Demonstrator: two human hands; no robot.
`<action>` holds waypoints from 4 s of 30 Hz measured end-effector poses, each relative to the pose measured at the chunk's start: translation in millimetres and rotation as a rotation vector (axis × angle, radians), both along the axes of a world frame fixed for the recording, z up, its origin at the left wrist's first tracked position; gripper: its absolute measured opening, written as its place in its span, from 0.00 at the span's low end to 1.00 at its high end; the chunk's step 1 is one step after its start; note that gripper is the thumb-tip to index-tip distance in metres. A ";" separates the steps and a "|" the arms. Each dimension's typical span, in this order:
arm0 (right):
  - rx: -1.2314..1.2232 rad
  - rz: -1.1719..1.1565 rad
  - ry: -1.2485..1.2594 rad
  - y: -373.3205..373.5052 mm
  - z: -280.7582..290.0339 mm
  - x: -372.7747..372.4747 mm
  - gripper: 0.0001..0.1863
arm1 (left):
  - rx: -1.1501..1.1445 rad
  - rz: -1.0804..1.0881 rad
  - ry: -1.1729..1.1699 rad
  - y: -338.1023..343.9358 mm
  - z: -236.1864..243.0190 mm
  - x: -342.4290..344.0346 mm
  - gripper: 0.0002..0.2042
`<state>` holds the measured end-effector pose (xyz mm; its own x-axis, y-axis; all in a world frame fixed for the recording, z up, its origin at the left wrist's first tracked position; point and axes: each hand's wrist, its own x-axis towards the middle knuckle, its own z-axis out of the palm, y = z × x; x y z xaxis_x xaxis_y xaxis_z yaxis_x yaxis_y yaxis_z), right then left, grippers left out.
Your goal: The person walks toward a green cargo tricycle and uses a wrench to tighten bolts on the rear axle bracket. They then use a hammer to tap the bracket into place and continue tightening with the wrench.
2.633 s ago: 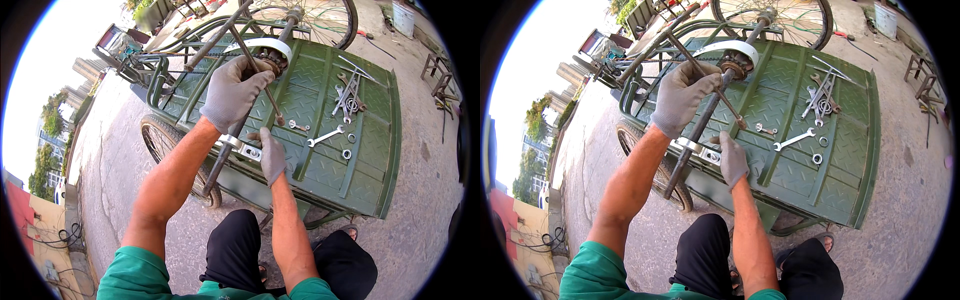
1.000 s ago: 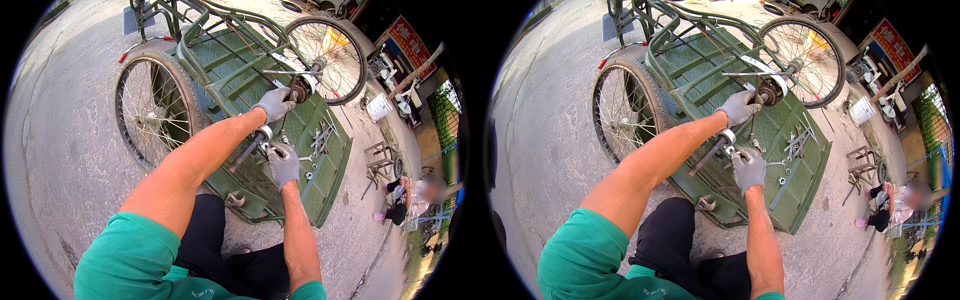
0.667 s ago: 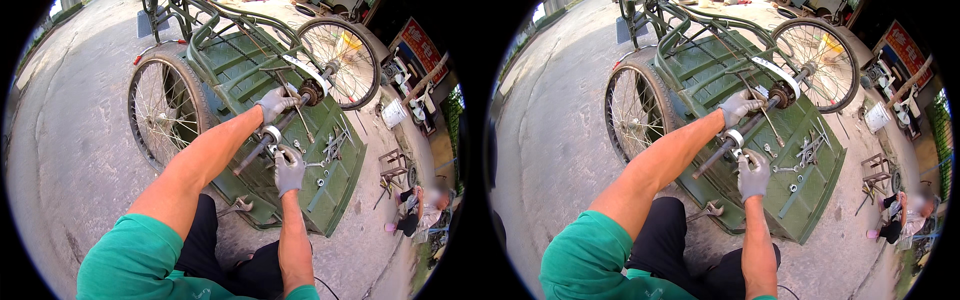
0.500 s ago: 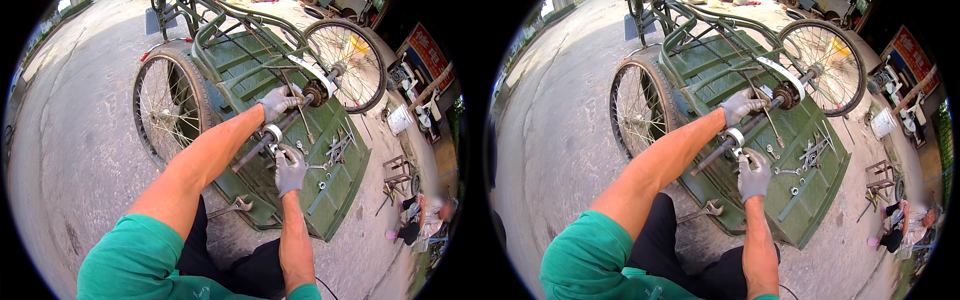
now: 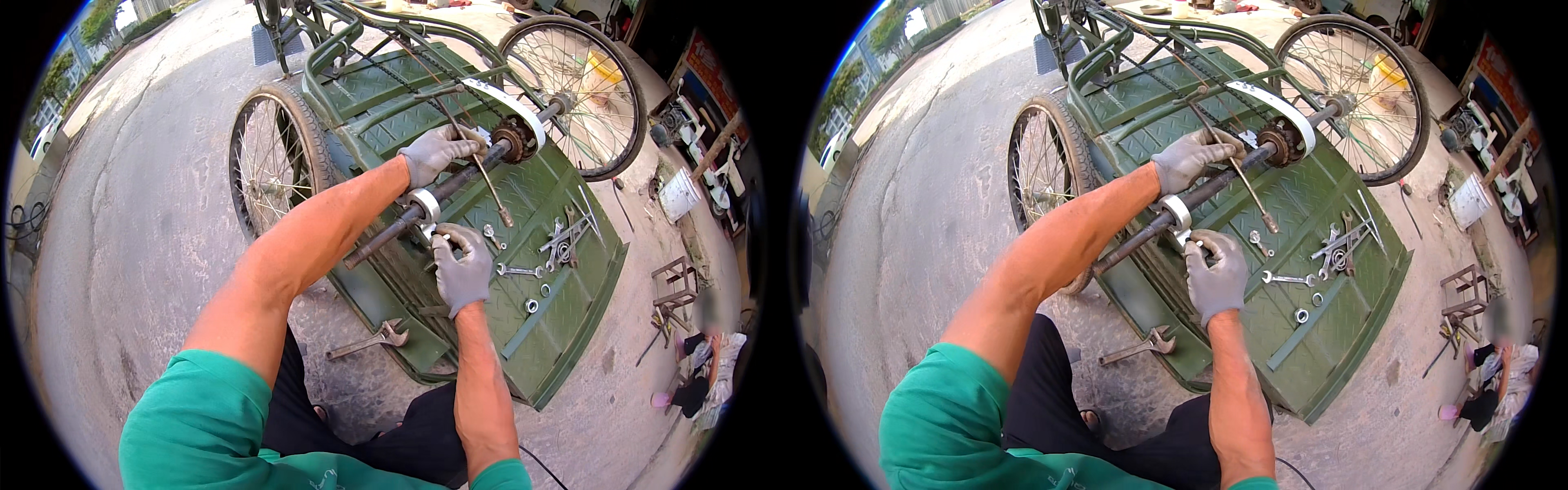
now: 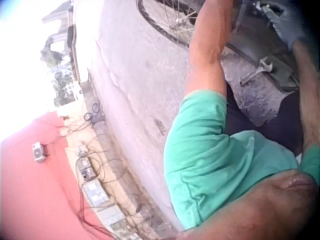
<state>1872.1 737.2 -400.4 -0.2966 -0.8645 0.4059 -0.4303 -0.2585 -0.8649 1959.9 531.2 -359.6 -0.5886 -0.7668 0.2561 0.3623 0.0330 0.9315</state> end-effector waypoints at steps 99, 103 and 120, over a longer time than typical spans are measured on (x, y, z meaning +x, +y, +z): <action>0.133 0.538 -0.266 -4.3 44.1 -35.6 0.32 | 0.570 0.268 0.902 170.7 34.2 99.1 0.16; 0.025 0.280 0.045 -17.0 26.4 -25.0 0.29 | 0.568 0.277 0.902 174.5 39.1 94.8 0.15; 0.110 0.192 0.181 -11.6 66.0 -11.0 0.21 | 0.562 0.307 0.848 172.1 35.9 97.3 0.14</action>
